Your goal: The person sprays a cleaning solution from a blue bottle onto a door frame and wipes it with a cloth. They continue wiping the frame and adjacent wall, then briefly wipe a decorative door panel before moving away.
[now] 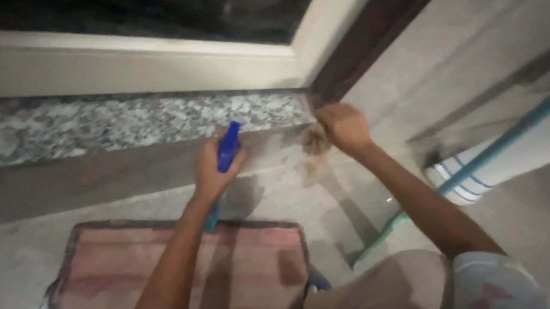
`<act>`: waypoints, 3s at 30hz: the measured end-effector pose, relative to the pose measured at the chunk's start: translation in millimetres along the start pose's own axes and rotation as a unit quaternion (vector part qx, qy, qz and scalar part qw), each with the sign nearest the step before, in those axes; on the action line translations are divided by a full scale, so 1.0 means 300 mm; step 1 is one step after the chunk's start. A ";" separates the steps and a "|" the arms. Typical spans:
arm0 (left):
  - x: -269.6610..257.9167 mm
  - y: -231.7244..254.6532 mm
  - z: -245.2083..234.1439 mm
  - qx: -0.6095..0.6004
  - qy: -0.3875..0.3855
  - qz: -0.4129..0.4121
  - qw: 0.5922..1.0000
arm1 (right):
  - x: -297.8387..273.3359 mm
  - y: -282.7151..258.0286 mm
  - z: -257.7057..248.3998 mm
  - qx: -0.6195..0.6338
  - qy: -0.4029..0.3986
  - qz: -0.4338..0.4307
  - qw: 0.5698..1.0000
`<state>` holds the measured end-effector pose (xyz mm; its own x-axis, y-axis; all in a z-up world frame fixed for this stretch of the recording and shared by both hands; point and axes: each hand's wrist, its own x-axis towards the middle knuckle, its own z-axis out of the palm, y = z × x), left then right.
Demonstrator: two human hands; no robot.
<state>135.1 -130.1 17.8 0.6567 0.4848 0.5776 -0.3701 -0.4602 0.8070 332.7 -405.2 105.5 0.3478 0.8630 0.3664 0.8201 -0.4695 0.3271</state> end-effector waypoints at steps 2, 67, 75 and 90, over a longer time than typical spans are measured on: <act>-0.008 -0.022 -0.020 0.040 -0.052 -0.058 0.996 | -0.043 -0.044 0.095 0.059 -0.106 0.049 0.991; -0.088 -0.123 -0.014 0.006 -0.083 -0.071 0.994 | 0.100 0.076 -0.310 -0.023 0.234 0.107 0.966; -0.096 -0.135 -0.007 -0.037 -0.077 -0.063 0.994 | 0.125 0.162 -0.278 -0.059 0.273 0.171 0.945; -0.110 -0.181 -0.001 -0.007 -0.085 -0.085 0.993 | 0.184 0.120 -0.422 -0.050 0.359 0.176 0.915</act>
<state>133.2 -120.9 -45.2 0.8115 0.4208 0.4054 -0.2534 -0.3716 0.8931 324.0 -398.0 247.8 0.1651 0.3268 0.9306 0.6563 -0.7407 0.1437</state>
